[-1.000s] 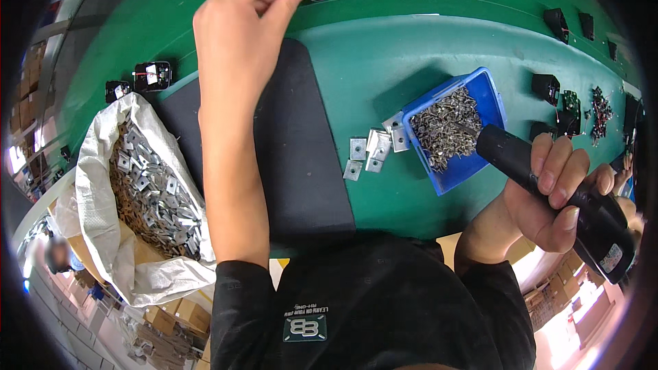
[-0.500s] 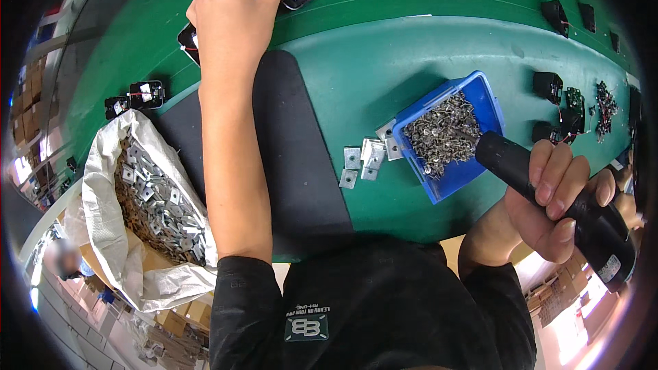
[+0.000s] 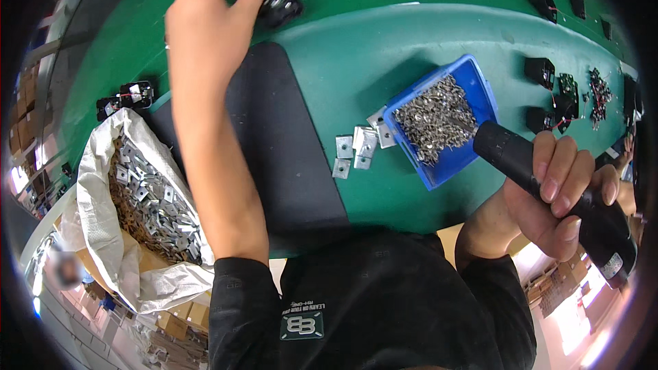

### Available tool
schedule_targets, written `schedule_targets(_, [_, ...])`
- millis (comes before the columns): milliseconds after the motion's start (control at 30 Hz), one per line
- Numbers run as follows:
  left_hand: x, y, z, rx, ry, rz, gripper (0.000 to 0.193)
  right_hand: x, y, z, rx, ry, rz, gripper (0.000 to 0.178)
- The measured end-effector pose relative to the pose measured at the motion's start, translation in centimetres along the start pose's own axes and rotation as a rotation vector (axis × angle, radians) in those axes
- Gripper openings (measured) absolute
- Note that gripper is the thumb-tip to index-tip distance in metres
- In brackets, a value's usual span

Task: Assemble small electronic components by inserting parts and securing them with a power screwdriver.

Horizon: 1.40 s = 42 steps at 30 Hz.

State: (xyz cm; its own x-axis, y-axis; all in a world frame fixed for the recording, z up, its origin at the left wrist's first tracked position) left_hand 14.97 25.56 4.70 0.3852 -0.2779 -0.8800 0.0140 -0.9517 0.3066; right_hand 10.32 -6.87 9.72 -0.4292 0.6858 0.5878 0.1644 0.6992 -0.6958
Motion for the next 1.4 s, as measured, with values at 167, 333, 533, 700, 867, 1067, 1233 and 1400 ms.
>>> schedule_targets(167, [-4.2, 1.6, 7.4, -0.09, -0.27, -0.024, 0.02, 0.2, -0.1, -0.2, -0.038, -0.018, -0.072, 0.044])
schedule_targets(333, [-3.7, 2.0, 11.5, -0.252, -0.276, 0.217, 0.038, 0.6, -0.3, -0.1, -0.012, 0.043, -0.131, 0.04])
schedule_targets(533, [-4.5, 5.7, 11.6, 0.135, 0.051, 0.253, 0.031, 0.8, -0.9, 0.3, -0.003, -0.089, -0.117, 0.043])
schedule_targets(700, [-1.9, 11.8, 11.0, 0.266, -0.022, 0.228, 0.036, 1.7, -1.1, 0.9, -0.042, -0.008, -0.138, 0.04])
schedule_targets(867, [-0.2, 13.5, 11.0, 0.297, -0.094, 0.268, 0.034, 2.4, -1.1, 1.4, -0.093, 0.099, -0.178, 0.039])
schedule_targets(1067, [0.9, 13.4, 11.2, 0.295, -0.003, 0.267, 0.032, 1.9, -1.9, 1.4, -0.093, 0.108, -0.138, 0.039])
schedule_targets(1233, [1.2, 13.3, 11.2, 0.308, 0.049, 0.27, 0.034, 1.9, -2.3, 1.4, -0.118, 0.083, -0.207, 0.035])
schedule_targets(1400, [1.1, 13.3, 11.1, 0.317, 0.042, 0.269, 0.035, 2.1, -2.0, 1.4, -0.107, 0.091, -0.194, 0.036])
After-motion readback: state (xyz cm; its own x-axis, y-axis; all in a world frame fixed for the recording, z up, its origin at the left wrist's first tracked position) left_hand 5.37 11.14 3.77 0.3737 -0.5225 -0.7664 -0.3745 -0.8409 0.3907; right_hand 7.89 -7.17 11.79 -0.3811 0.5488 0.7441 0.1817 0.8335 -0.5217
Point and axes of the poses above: each hand's wrist, its own z-axis away from the middle knuckle, its own x-axis out of the palm, y = z × x, the point moved 2 cm from there along -z, towards the middle knuckle, and after that the axes turned 14 degrees about -z, right-handed, at the moved point
